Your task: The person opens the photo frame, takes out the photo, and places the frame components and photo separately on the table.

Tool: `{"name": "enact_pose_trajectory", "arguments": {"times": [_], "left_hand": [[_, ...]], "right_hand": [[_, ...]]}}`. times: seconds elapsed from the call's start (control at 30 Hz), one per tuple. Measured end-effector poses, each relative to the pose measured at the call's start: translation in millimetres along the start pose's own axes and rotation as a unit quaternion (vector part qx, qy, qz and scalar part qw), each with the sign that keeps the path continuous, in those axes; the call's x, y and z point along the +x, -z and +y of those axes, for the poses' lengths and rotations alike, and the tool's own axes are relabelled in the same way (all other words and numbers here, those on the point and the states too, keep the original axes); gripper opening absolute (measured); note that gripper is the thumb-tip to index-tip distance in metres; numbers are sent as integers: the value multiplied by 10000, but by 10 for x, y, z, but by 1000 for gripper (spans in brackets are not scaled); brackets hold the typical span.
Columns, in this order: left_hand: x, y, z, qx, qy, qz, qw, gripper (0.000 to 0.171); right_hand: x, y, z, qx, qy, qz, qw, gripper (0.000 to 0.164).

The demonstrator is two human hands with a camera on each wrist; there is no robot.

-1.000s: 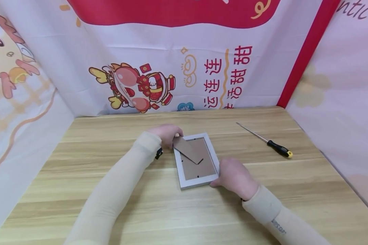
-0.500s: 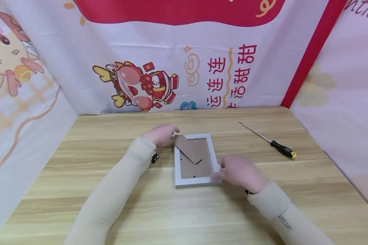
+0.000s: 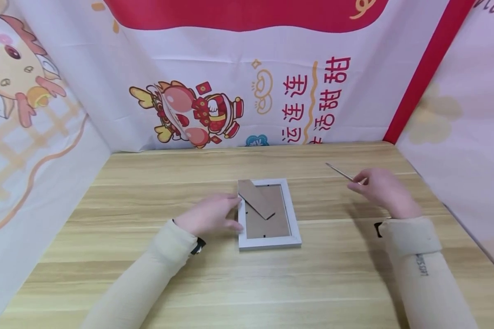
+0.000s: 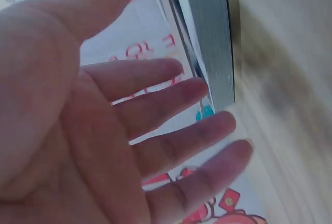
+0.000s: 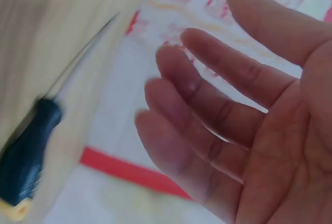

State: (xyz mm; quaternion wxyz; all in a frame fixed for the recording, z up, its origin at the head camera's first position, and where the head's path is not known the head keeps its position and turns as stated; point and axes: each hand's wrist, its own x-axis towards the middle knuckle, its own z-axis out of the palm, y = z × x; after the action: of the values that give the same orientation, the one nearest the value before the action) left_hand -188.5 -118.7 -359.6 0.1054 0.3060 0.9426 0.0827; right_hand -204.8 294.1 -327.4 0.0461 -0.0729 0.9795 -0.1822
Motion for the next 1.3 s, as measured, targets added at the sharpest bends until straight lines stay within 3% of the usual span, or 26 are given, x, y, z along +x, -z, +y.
{"name": "enact_pose_trajectory", "arguments": {"times": [0.2, 0.47, 0.7, 1.17, 1.3], "left_hand": [[-51, -72, 143, 128, -56, -127, 9998, 89], [-73, -119, 163, 291, 34, -223, 9993, 92], [-83, -128, 172, 260, 58, -276, 9993, 98], [-96, -141, 196, 180, 105, -365, 9991, 100], [-97, -143, 195, 168, 110, -372, 9991, 100]], "right_hand": [[60, -24, 358, -322, -280, -34, 9991, 45], [57, -58, 621, -647, -630, -195, 9957, 51], [71, -91, 712, -804, -652, -327, 9941, 49], [94, -182, 764, -557, -713, -429, 9950, 32], [99, -159, 732, -396, -591, -426, 9966, 34]]}}
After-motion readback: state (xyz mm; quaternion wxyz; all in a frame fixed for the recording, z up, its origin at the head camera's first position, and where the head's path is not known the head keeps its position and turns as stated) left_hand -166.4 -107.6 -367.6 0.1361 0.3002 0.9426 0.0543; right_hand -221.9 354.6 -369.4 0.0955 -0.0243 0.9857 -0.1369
